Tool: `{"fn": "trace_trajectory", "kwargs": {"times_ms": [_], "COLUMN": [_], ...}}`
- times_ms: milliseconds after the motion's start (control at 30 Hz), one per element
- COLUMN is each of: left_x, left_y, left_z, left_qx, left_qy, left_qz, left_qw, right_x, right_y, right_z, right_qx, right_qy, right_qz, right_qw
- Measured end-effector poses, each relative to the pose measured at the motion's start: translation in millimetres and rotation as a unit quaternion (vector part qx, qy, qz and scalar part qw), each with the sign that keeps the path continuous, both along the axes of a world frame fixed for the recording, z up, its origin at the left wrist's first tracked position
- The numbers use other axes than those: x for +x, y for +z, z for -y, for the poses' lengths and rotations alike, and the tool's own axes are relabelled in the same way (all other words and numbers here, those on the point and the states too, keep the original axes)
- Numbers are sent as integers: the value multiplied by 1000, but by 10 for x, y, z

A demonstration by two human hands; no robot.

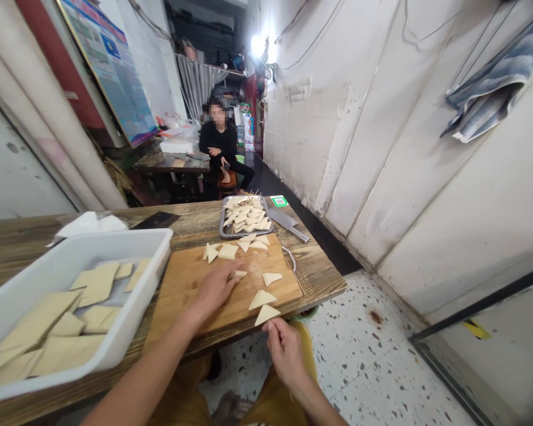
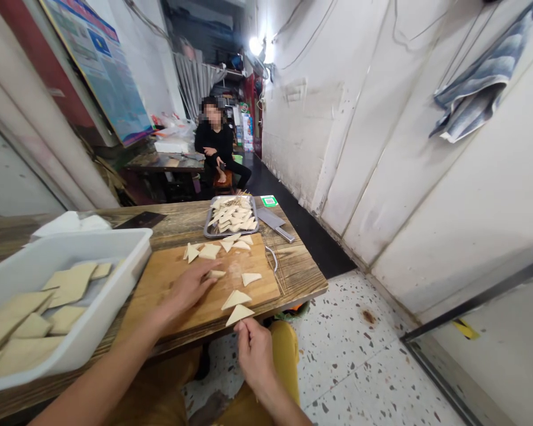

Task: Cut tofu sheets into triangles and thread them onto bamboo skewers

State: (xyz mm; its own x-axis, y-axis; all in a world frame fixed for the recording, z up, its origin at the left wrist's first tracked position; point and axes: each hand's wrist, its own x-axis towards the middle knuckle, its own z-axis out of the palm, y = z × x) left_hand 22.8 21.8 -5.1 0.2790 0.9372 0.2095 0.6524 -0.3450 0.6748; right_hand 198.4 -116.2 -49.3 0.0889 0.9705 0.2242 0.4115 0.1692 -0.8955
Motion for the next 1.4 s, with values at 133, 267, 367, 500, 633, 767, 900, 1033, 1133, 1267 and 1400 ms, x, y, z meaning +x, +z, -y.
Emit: {"fn": "trace_trajectory", "kwargs": {"times_ms": [133,267,367,500,633,767,900,1033,1133,1267,1400], "left_x": [-116,-186,-236,-254,-211,-175,-166,-166,-164,-164,-162], "left_y": [-28,-28,16,62,97,139,160,160,156,141,122], "left_z": [90,69,52,67,92,109,125,137,145,151,153], "left_qx": [-68,-256,-377,-417,-417,-407,-401,-398,-394,-394,-392], "left_qy": [55,110,125,166,187,188,180,171,163,161,154], "left_qz": [158,377,492,528,541,552,553,550,549,550,553], "left_qw": [984,883,775,721,706,703,708,715,719,719,719], "right_x": [-29,-93,-125,-142,-155,-165,-165,-166,-173,-175,-164], "right_y": [50,154,219,248,228,213,223,250,267,269,264], "right_z": [27,51,65,73,72,59,43,55,79,103,117], "right_qx": [9,39,55,55,52,47,46,45,47,49,46], "right_qy": [9,44,69,92,101,101,101,100,102,100,101], "right_qz": [13,49,76,102,118,120,119,119,116,115,114], "right_qw": [1000,997,993,989,986,987,987,987,987,987,987]}}
